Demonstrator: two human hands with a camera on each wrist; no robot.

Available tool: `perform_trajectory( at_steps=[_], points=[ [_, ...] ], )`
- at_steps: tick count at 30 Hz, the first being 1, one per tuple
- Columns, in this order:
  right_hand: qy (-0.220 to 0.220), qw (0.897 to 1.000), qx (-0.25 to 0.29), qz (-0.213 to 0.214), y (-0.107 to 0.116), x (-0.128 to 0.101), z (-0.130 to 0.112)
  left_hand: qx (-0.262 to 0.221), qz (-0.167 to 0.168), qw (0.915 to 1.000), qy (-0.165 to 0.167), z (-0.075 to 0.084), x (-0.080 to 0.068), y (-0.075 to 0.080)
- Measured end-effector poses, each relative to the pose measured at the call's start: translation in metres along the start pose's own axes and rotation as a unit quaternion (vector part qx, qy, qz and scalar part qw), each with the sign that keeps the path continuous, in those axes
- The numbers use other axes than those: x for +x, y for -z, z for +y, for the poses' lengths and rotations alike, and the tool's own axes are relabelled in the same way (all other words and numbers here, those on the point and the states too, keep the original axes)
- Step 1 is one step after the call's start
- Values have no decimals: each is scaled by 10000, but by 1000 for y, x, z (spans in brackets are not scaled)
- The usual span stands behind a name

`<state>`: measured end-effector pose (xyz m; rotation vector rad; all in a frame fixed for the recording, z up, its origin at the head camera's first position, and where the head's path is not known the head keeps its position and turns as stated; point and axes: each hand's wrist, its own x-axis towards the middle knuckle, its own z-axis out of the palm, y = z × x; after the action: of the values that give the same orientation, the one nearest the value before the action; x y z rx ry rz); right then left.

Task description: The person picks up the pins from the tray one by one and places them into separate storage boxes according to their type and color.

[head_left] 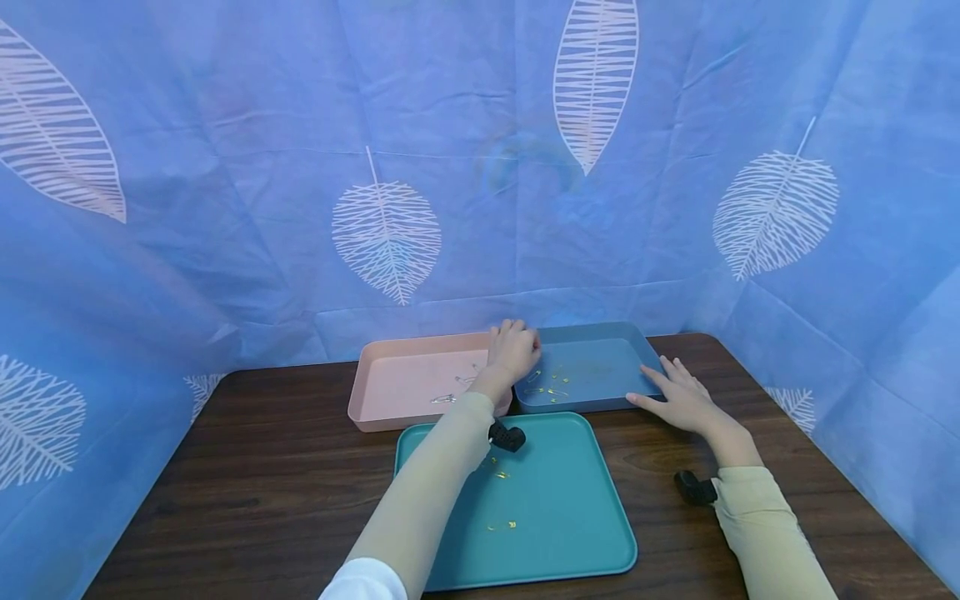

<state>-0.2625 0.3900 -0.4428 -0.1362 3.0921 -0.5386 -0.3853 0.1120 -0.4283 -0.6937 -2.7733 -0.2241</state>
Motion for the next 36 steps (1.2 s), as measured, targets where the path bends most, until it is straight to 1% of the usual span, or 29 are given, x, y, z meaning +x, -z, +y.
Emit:
perform_trajectory(
  at_steps=[6,11,16,18,24,30,33,36],
  points=[
    [13,10000,42,-21,0,1,-2,-60,172,9993,-329,-3,-9,6],
    [10,10000,33,-25,-1,1,-2,-196,318,9980,-513,-6,-20,12],
    [5,10000,4,-5,-2,1,-1,-319,599,9951,-712,-12,-32,18],
    [9,10000,-10,11,-2,1,1,-437,682,9937,-779,-14,-37,21],
    [13,10000,-77,51,-2,1,1,-711,787,9901,-921,-21,-54,34],
    [-54,10000,24,-19,0,0,-4,-790,1092,9851,-1071,-29,-73,39],
    [-71,10000,45,-47,1,-1,-4,-882,1092,9840,-1093,-33,-82,39],
    [-54,9999,66,-61,1,-2,-3,-1123,1013,9828,-1061,-37,-91,38]
  ],
)
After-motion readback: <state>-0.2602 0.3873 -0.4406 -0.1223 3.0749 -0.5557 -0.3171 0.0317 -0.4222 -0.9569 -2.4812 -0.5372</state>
